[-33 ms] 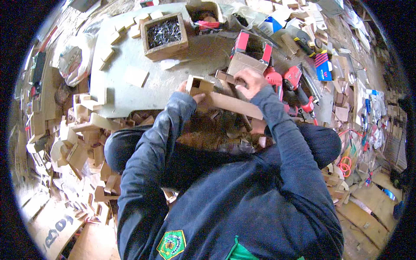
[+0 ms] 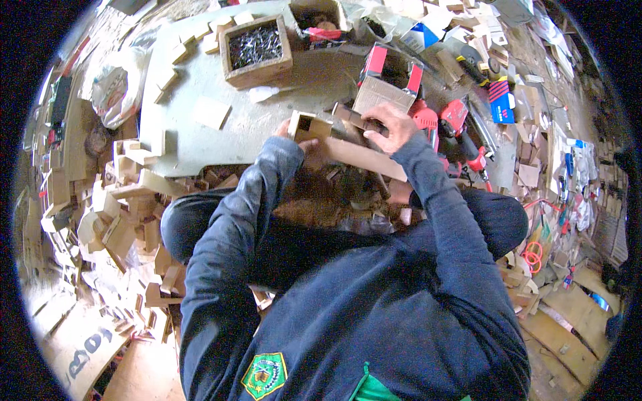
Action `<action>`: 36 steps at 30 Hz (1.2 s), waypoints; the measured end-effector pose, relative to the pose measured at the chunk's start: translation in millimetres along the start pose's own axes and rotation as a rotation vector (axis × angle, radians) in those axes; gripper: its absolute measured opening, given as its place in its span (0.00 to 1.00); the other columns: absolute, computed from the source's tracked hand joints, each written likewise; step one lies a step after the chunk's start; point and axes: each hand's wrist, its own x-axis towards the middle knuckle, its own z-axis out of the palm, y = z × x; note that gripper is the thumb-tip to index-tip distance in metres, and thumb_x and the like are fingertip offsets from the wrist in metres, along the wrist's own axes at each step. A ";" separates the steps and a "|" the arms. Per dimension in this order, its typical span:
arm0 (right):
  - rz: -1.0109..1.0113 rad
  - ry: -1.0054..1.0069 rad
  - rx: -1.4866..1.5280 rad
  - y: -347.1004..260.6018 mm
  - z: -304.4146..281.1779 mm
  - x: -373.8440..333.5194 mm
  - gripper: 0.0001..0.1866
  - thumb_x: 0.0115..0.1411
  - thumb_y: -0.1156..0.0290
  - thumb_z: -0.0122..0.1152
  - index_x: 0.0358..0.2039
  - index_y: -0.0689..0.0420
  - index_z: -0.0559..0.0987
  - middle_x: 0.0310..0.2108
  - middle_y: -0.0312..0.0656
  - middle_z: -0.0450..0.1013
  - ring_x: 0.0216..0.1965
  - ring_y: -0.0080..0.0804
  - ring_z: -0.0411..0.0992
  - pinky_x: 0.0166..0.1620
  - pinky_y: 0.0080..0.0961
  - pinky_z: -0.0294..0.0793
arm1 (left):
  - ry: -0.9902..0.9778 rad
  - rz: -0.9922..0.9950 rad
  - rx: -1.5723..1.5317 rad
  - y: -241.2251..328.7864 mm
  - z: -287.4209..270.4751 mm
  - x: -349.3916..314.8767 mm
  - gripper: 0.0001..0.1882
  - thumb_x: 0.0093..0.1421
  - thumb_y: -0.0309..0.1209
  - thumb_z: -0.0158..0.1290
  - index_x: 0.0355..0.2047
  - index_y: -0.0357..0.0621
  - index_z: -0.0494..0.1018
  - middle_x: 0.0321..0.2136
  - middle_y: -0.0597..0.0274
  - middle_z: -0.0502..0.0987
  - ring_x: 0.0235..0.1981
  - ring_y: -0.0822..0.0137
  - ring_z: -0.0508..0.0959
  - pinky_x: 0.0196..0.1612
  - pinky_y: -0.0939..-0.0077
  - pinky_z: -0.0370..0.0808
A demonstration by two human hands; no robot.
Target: The person assembles a small wooden axe by joining a curved axe head to a wooden handle. They use a nail gun to fasten the pieces and then repeatedly tap the joint with a hammer to secure the connection.
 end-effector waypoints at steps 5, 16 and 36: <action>-0.186 -0.094 0.012 -58.2 7.5 -40.2 0.15 0.48 0.69 0.64 0.39 0.51 0.80 0.35 0.42 0.71 0.37 0.41 0.72 0.41 0.33 0.74 | -0.023 -0.147 0.208 21.5 -3.3 -10.1 0.37 0.47 0.32 0.68 0.54 0.44 0.60 0.39 0.51 0.78 0.40 0.60 0.78 0.43 0.65 0.76; -0.180 0.204 -0.213 -78.6 41.3 -52.3 0.07 0.52 0.67 0.60 0.32 0.47 0.81 0.33 0.39 0.71 0.38 0.41 0.71 0.40 0.36 0.71 | -0.060 -0.069 0.086 30.7 -4.2 -19.2 0.32 0.49 0.30 0.65 0.52 0.40 0.63 0.40 0.54 0.78 0.40 0.63 0.77 0.44 0.68 0.74; 0.099 0.343 -0.120 -75.7 83.6 -18.1 0.31 0.50 0.56 0.65 0.53 0.53 0.72 0.55 0.42 0.64 0.61 0.37 0.58 0.61 0.36 0.58 | 0.071 0.098 0.417 7.6 -14.9 -1.4 0.34 0.45 0.39 0.69 0.49 0.37 0.67 0.39 0.51 0.78 0.40 0.61 0.77 0.45 0.68 0.74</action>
